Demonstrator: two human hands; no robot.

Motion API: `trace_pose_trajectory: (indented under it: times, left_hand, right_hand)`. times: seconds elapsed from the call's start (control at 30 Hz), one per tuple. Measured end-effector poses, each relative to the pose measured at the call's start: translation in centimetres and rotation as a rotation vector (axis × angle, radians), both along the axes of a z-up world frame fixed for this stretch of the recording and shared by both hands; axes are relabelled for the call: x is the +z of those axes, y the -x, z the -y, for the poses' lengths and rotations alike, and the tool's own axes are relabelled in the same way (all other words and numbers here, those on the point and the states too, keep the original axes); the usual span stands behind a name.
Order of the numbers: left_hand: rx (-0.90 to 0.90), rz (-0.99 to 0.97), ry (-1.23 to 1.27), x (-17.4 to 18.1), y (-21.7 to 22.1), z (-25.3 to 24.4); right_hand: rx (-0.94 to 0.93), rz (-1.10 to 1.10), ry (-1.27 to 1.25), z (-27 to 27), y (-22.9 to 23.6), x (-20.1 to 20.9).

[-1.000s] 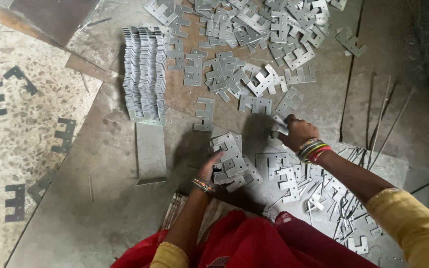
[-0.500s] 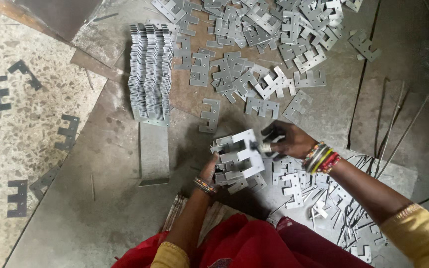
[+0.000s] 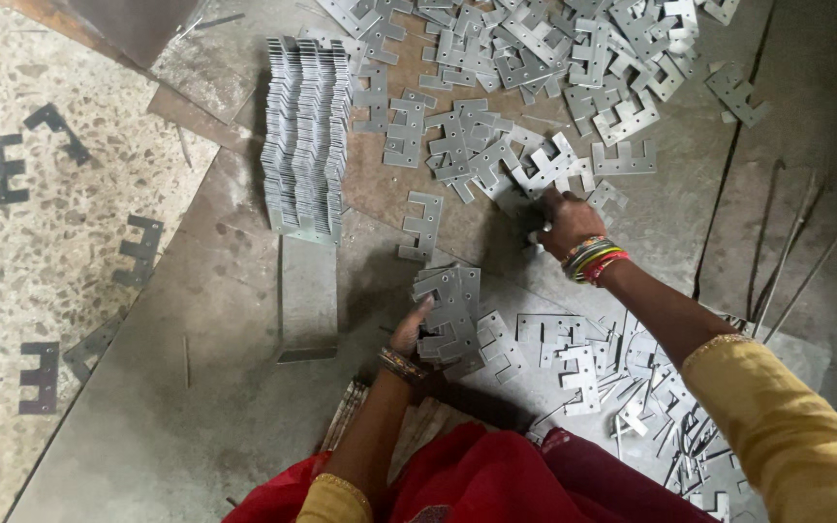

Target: The person sits on the floor and repeatedly picks up small metal brackets from a scattered pile, aligns them, and places them into a neat stack. The hands move continuously between the loose pile and the growing stack, handling the brackets one by one or in small groups.

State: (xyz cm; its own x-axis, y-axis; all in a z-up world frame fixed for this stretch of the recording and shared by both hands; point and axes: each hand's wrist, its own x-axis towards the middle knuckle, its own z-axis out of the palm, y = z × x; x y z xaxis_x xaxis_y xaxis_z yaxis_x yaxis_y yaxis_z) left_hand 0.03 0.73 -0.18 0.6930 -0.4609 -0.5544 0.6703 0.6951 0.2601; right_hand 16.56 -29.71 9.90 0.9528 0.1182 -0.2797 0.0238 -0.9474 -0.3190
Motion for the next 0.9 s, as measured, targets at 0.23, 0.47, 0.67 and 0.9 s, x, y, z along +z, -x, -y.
trace_pose_trajectory:
  times: [0.23,0.47,0.67,0.9]
  left_hand:
    - [-0.048,0.107,-0.019,-2.5,-0.3,-0.1]
    - [0.036,0.146,0.036,-1.8,-0.9,-0.1]
    - [-0.154,0.161,0.023,-1.8,-1.8,0.3]
    - [-0.072,0.097,0.068,-3.0,-0.2,0.4]
  right_hand:
    - [-0.105,-0.136,-0.245,-1.1,1.3,3.0]
    - [0.537,0.455,-0.211,-0.9,6.7,6.0]
    - [0.373,0.178,0.478,7.7,-0.1,3.4]
    - [0.158,-0.195,0.391,10.9,-1.2,1.7]
